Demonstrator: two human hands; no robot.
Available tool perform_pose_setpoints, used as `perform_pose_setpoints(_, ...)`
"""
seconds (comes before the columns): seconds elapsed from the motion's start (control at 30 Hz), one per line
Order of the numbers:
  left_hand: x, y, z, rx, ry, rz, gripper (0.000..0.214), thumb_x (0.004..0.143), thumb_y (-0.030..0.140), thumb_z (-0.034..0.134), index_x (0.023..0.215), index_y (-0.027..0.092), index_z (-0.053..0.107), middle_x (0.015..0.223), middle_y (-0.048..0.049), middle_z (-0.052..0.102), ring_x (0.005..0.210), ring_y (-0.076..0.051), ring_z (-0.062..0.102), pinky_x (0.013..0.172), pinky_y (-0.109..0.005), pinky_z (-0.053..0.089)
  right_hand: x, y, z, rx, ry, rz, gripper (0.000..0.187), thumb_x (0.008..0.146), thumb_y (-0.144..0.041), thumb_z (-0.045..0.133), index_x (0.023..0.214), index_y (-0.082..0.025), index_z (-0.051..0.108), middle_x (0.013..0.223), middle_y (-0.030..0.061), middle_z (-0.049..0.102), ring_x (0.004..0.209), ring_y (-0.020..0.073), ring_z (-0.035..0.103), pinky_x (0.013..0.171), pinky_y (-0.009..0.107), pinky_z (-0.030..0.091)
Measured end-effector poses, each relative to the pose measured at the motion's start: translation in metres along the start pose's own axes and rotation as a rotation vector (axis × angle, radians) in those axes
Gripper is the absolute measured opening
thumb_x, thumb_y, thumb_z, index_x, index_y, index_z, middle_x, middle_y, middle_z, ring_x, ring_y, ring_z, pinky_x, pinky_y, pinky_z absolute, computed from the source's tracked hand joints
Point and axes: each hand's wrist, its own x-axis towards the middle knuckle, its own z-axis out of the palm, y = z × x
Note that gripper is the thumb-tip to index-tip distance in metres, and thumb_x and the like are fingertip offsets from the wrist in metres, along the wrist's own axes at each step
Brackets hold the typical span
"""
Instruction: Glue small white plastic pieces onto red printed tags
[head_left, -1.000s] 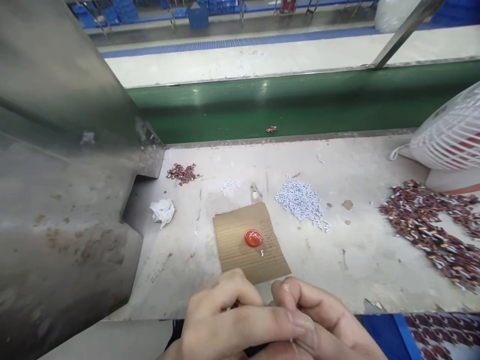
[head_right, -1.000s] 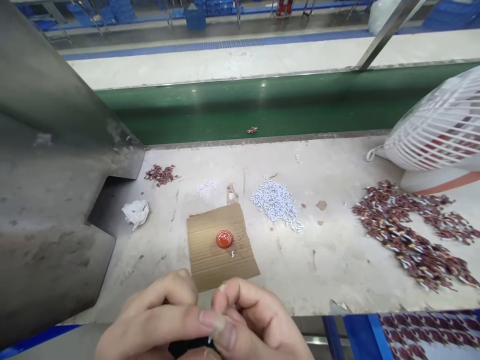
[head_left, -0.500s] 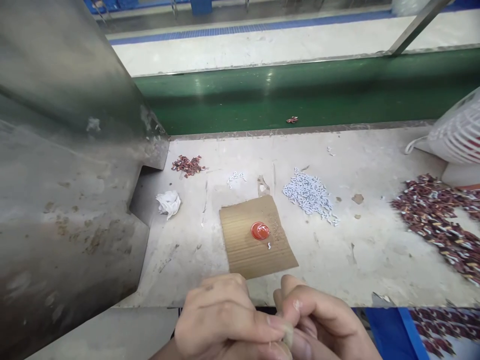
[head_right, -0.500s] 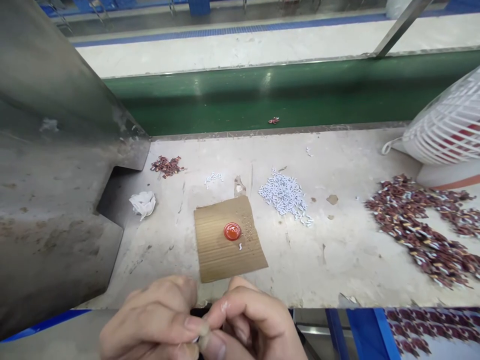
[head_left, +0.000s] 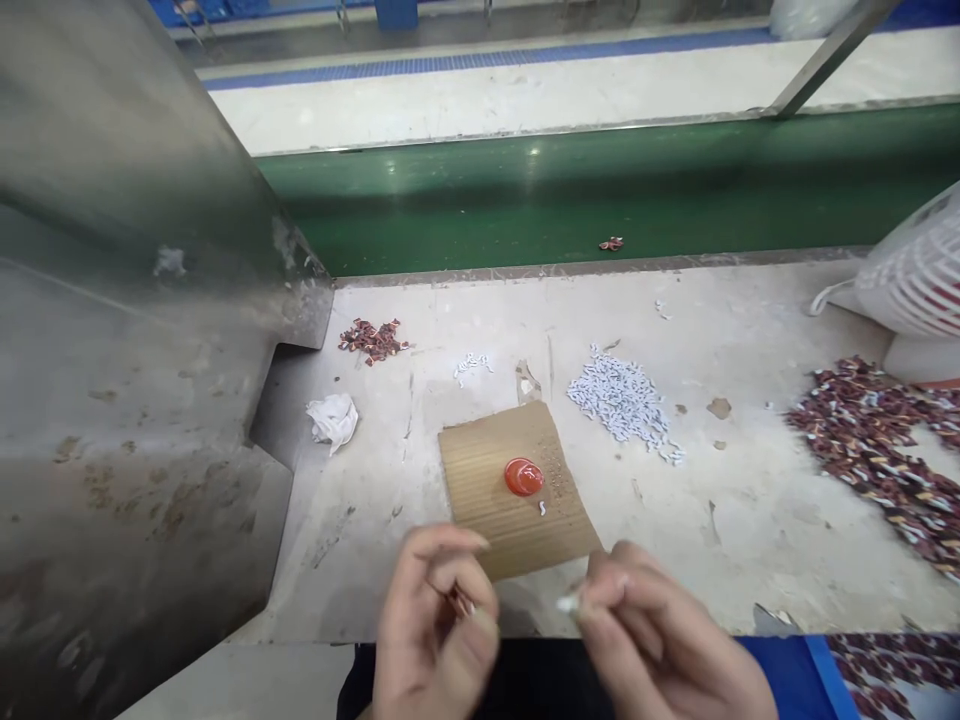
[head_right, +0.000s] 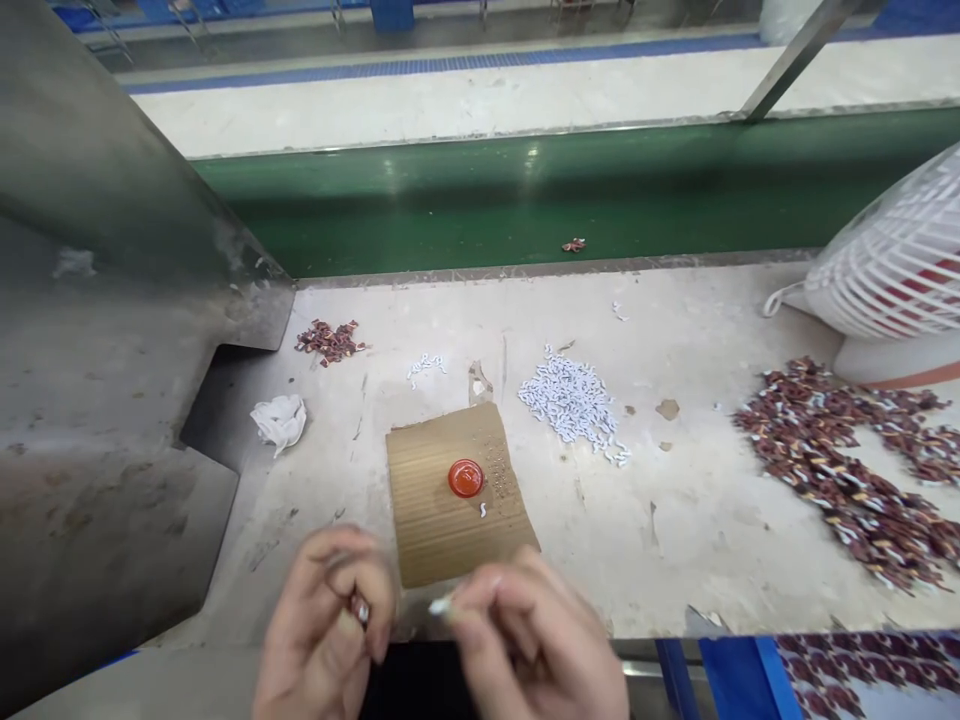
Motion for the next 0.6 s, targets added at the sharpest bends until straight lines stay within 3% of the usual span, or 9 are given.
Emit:
perform_pose_setpoints(0.1, 0.0, 0.002, -0.026, 0.129, 0.168, -0.204, 0.02, 0.105, 0.042, 0.064, 0.12, 0.034, 0.074, 0.078, 0.0009, 0.07, 0.074, -0.012, 0.063, 0.07, -0.016, 0.052, 0.016, 0.031, -0.008, -0.161, 0.068, 0.103, 0.011, 0.104, -0.028, 0.065, 0.094, -0.028, 0.068, 0.07, -0.0042, 0.054, 0.054, 0.0128, 0.048, 0.051, 0.024, 0.044)
perform_pose_setpoints(0.2, -0.001, 0.007, -0.054, 0.374, 0.241, -0.333, 0.021, 0.101, 0.045, 0.07, 0.111, 0.03, 0.081, 0.096, -0.0046, 0.078, 0.092, -0.017, 0.073, 0.085, -0.021, 0.061, 0.027, 0.053, -0.01, -0.221, 0.045, 0.142, 0.011, 0.103, -0.027, 0.067, 0.092, -0.026, 0.071, 0.068, -0.005, 0.054, 0.054, 0.0127, 0.045, 0.052, 0.025, 0.04)
perform_pose_setpoints(0.33, 0.0, 0.01, -0.074, 0.531, 0.236, -0.28, 0.015, 0.093, 0.04, 0.079, 0.096, 0.029, 0.088, 0.12, -0.0082, 0.079, 0.099, -0.026, 0.079, 0.085, -0.032, 0.07, 0.025, 0.066, -0.008, -0.265, 0.03, 0.176, 0.011, 0.103, -0.029, 0.066, 0.095, -0.025, 0.071, 0.075, -0.0032, 0.061, 0.055, 0.0128, 0.046, 0.054, 0.028, 0.04)
perform_pose_setpoints(0.5, 0.003, 0.009, -0.075, 0.348, 0.303, -0.296, 0.011, 0.088, 0.033, 0.085, 0.097, 0.03, 0.089, 0.106, -0.0046, 0.083, 0.07, -0.02, 0.083, 0.073, -0.033, 0.073, 0.018, 0.069, -0.008, -0.279, 0.001, 0.191, 0.01, 0.103, -0.03, 0.065, 0.097, -0.025, 0.071, 0.083, 0.0008, 0.067, 0.061, 0.0151, 0.057, 0.054, 0.029, 0.042)
perform_pose_setpoints(0.6, 0.005, 0.008, -0.075, 0.378, 0.296, -0.273, 0.008, 0.084, 0.03, 0.088, 0.091, 0.026, 0.089, 0.099, -0.0062, 0.084, 0.08, -0.024, 0.084, 0.076, -0.032, 0.073, 0.02, 0.068, -0.007, -0.29, -0.005, 0.189, 0.009, 0.102, -0.029, 0.067, 0.096, -0.025, 0.072, 0.079, -0.0012, 0.065, 0.057, 0.014, 0.053, 0.053, 0.029, 0.041)
